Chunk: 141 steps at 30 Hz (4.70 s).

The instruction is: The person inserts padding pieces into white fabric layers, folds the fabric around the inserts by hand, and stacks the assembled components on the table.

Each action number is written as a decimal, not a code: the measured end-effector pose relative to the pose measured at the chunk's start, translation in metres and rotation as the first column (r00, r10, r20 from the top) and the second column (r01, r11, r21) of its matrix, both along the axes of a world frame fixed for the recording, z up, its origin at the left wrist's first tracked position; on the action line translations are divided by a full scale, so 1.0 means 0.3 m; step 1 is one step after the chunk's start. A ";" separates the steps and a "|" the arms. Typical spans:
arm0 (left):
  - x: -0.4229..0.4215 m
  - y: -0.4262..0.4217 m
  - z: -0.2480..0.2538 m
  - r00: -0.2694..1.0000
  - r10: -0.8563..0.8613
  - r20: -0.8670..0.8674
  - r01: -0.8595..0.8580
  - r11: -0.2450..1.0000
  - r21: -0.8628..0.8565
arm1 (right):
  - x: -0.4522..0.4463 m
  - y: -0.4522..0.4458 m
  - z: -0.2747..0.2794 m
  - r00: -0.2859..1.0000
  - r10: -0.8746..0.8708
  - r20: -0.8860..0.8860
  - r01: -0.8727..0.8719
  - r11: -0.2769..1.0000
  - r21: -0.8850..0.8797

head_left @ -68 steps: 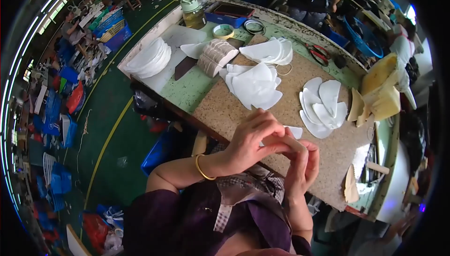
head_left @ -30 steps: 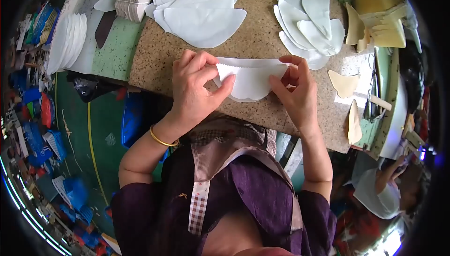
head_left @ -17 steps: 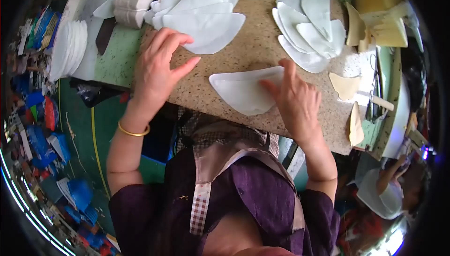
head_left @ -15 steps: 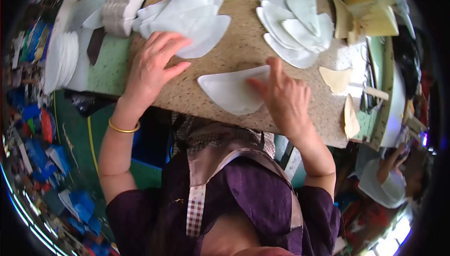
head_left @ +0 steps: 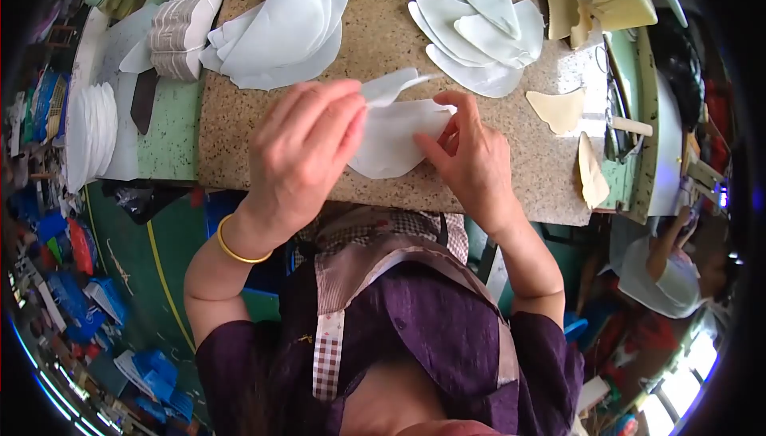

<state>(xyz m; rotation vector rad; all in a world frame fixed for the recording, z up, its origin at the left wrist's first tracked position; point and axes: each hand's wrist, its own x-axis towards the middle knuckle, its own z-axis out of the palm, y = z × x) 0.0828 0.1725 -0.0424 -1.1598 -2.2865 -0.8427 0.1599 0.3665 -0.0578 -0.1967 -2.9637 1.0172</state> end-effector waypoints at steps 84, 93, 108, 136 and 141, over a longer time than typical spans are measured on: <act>0.127 0.155 0.107 0.317 -0.613 0.724 -0.093 0.739 0.667 | 0.083 0.005 0.158 0.862 -0.179 -0.474 -0.155 0.798 -0.583; 0.116 0.106 0.060 0.523 -0.695 0.494 0.097 0.624 0.775 | 0.005 -0.056 0.112 0.913 -0.398 -0.089 -0.044 0.120 -0.992; 0.282 -0.357 0.132 0.849 0.105 0.518 -0.143 0.989 0.034 | -0.031 0.012 0.160 0.893 -0.372 -0.253 -0.013 0.541 -0.841; 0.030 -0.064 -0.119 0.850 0.027 0.526 -0.129 0.979 0.159 | -0.018 0.009 0.008 0.994 -0.103 -0.032 0.077 0.885 -0.458; 0.031 -0.059 -0.128 0.841 0.043 0.539 -0.151 0.976 0.158 | -0.026 0.003 -0.003 0.994 -0.099 -0.052 0.070 0.914 -0.400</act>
